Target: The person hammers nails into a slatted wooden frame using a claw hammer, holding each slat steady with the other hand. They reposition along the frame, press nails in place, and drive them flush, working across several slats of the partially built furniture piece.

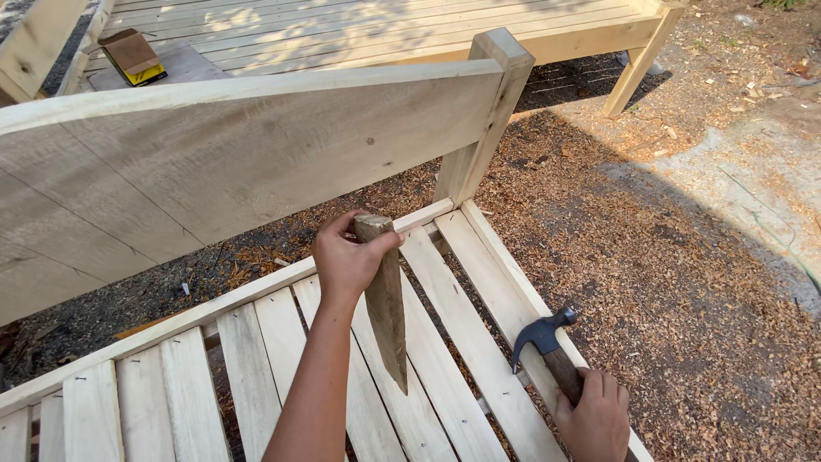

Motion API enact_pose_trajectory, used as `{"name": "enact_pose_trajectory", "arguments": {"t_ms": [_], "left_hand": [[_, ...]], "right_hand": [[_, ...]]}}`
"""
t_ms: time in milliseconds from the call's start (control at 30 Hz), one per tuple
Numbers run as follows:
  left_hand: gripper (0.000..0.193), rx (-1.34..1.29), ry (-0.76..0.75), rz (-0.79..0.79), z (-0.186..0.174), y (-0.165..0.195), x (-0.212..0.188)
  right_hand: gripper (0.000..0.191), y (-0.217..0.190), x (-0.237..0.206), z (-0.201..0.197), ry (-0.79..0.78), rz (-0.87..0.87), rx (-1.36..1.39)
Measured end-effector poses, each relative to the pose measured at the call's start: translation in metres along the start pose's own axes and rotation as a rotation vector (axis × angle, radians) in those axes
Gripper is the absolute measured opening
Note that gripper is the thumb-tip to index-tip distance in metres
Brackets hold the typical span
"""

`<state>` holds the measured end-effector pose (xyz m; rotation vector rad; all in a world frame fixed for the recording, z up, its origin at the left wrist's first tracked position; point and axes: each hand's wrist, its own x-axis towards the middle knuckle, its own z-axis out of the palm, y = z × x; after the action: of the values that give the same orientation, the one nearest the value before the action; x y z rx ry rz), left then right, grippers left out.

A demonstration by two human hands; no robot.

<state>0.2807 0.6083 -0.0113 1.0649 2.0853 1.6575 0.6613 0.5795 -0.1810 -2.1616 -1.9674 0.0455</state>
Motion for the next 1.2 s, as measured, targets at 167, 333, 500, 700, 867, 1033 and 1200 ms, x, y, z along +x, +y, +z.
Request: {"name": "enact_pose_trajectory", "arguments": {"t_ms": [167, 333, 500, 700, 867, 1033, 1200], "left_hand": [[0.046, -0.035, 0.031, -0.009, -0.002, -0.027, -0.001], [0.041, -0.022, 0.032, -0.042, 0.002, -0.026, 0.002], [0.04, -0.096, 0.026, -0.143, 0.001, -0.034, 0.002], [0.038, -0.118, 0.041, -0.284, 0.01, -0.064, -0.005], [0.041, -0.114, 0.021, -0.298, 0.017, -0.072, -0.007], [0.04, -0.145, 0.061, -0.212, 0.019, -0.065, -0.004], [0.041, -0.279, 0.101, 0.029, 0.024, -0.053, -0.001]], "right_hand": [[0.079, -0.032, -0.013, 0.005, 0.07, -0.015, -0.01], [0.095, -0.156, 0.058, 0.003, -0.059, -0.409, 0.078], [0.147, -0.23, 0.115, -0.005, -0.432, -0.265, -0.134], [0.146, -0.238, 0.118, 0.006, -0.451, -0.253, -0.143], [0.139, -0.233, 0.123, 0.013, -0.403, -0.253, -0.106], [0.134, -0.232, 0.123, 0.014, -0.384, -0.259, -0.141], [0.127, -0.228, 0.119, 0.013, -0.389, -0.279, -0.161]]}}
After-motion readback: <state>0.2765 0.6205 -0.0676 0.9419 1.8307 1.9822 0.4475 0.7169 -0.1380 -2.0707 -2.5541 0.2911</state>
